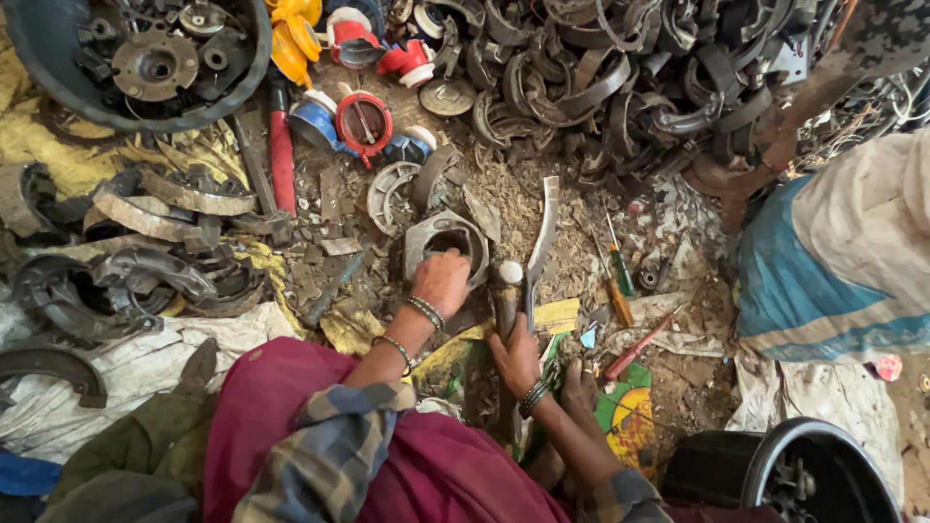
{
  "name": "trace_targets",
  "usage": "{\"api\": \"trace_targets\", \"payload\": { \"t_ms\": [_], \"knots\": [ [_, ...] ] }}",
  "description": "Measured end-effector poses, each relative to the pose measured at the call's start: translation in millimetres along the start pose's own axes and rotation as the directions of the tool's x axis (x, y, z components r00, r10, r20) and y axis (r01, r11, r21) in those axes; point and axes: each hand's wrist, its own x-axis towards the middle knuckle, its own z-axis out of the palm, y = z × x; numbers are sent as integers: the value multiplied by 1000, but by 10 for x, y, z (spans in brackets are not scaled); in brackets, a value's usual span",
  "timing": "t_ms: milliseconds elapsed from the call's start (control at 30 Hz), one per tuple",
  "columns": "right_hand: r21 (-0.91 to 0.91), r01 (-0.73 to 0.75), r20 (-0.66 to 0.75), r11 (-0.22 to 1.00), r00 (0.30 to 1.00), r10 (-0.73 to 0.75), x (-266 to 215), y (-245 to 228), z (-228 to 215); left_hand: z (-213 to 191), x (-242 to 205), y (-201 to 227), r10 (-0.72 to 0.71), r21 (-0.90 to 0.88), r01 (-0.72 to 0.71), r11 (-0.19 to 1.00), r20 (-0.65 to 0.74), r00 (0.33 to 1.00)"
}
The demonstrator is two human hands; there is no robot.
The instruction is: The person sits on the floor and uses a hammer to repeatedly strike a metal part placed on a metal block, breaking it into smaller pieces. The person handles the metal parts by hand, repositioning them as needed during the process.
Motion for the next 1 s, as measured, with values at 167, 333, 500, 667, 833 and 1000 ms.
{"api": "trace_targets", "payload": {
  "t_ms": [167,333,500,667,833,1000],
  "knots": [
    [-8,-48,24,999,999,48,-21,-39,-15,87,-102,-135,110,-4,-111,994,-118,987],
    [187,-75,99,980,993,57,53,-2,-94,21,-106,-61,89,-6,-91,996,-131,987],
    [302,-158,91,940,987,136,104,-341,-349,18,-60,-46,93,35,-88,995,-185,978],
    [567,-291,108,771,954,280,83,-1006,-1044,140,-27,-93,111,70,-98,993,-208,972],
    [683,291,-319,669,944,-86,-7,-1334,-1902,177,23,-112,128,103,-113,988,-153,980],
    [596,220,-277,772,959,-60,-136,-1156,-1603,215,34,-110,139,123,-115,986,-210,968]
  ]
}}
